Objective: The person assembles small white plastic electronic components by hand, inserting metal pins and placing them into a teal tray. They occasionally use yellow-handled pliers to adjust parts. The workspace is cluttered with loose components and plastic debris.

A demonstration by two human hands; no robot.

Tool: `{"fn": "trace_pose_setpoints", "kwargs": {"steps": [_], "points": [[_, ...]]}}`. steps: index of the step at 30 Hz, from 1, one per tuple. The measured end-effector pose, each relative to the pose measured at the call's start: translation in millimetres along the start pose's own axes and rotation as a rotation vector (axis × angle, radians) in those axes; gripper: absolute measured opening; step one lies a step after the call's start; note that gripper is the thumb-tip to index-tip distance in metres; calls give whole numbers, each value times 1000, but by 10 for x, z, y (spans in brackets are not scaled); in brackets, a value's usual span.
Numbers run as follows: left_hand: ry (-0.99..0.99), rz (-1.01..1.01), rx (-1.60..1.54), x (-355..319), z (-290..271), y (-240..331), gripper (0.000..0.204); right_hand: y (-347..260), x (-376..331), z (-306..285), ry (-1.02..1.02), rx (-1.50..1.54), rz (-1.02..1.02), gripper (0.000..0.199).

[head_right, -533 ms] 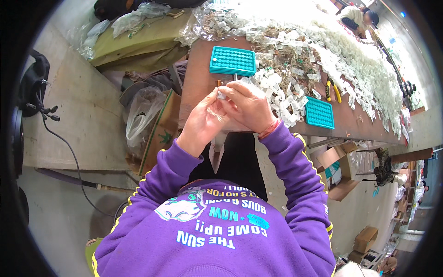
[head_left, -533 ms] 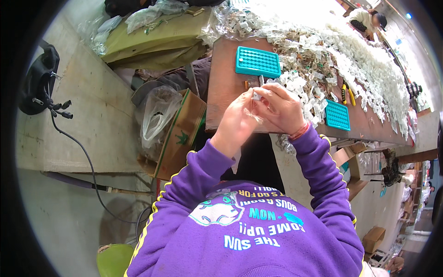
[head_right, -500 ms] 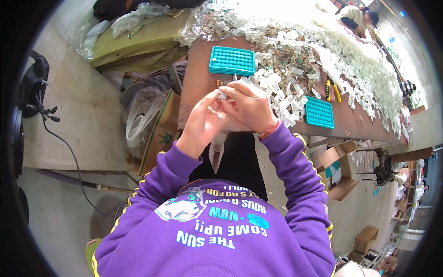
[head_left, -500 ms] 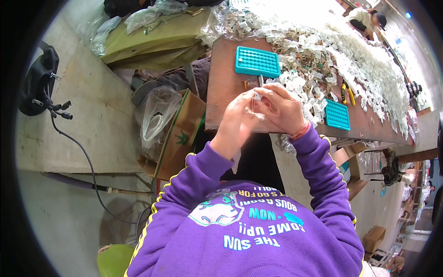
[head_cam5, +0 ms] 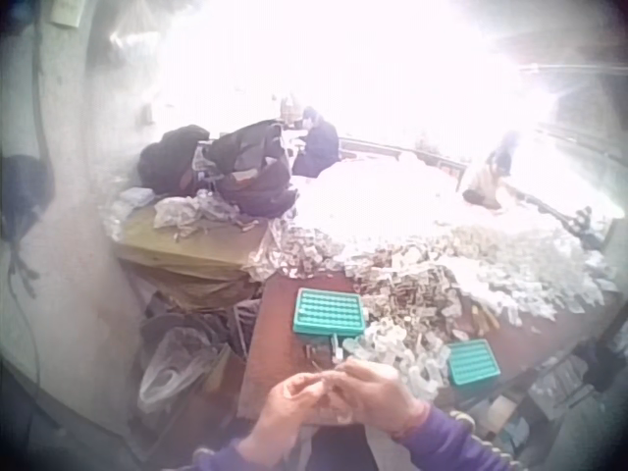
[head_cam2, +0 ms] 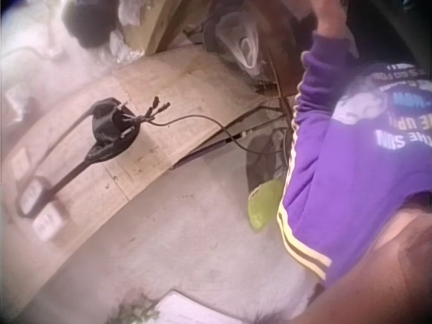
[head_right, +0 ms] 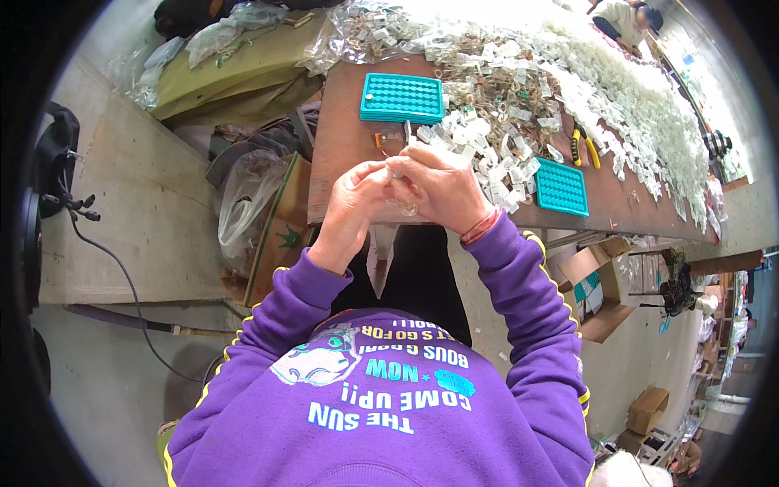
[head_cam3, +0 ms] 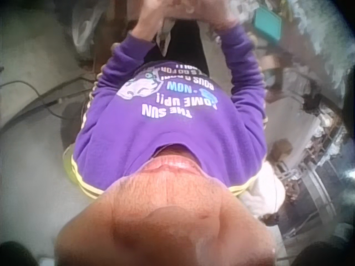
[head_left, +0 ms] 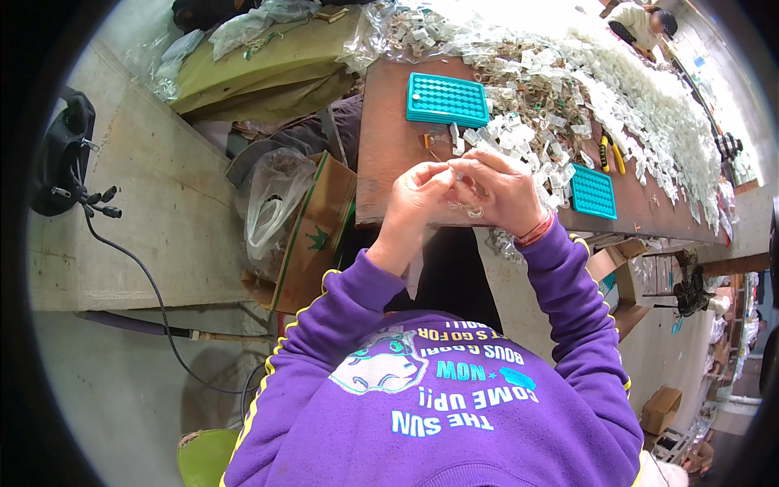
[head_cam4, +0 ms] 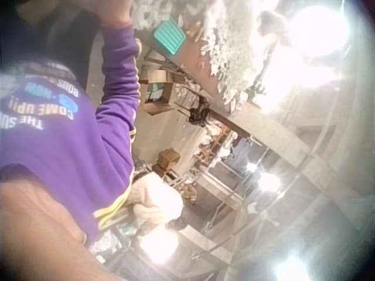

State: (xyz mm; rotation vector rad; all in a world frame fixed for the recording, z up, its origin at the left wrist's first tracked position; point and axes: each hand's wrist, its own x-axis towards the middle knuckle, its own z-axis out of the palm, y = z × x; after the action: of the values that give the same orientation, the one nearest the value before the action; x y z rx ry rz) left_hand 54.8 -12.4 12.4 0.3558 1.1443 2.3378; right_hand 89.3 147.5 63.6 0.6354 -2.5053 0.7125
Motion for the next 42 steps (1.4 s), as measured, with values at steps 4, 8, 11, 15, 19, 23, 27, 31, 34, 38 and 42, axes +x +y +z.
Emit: {"fn": "trace_pose_setpoints", "kwargs": {"steps": [4, 8, 11, 15, 19, 23, 27, 31, 34, 38, 42], "points": [[-139, -10, -279, -49, 19, -39, 29, 9, -64, 74, 166, 4, -5, 26], [-141, -19, -505, -39, 11, -78, 28, -50, -100, 210, 273, 2, -23, 30], [-19, 45, -489, 37, -82, -85, 24, 11, -47, 210, 245, 109, -40, 32], [105, 225, -344, 222, -371, 2, 21, 196, 38, 111, 368, -32, 265, 24], [113, 312, -409, 293, -491, -34, 22, 436, 223, 207, 228, 34, 186, 18], [89, 321, -410, 281, -511, -41, 24, 590, 372, 398, -31, -324, 31, 10], [43, 236, -470, 270, -522, -5, 26, 641, 403, 464, -210, -675, 18, 10], [14, 242, -412, 294, -496, -7, 27, 634, 427, 460, -239, -740, 3, 9], [48, 225, -393, 282, -457, -16, 26, 601, 464, 482, -244, -777, -12, 8], [33, 199, -438, 262, -432, -3, 27, 591, 487, 509, -256, -807, -11, 7], [23, 198, -405, 259, -439, 3, 28, 647, 478, 513, -188, -709, -5, 9]]}}
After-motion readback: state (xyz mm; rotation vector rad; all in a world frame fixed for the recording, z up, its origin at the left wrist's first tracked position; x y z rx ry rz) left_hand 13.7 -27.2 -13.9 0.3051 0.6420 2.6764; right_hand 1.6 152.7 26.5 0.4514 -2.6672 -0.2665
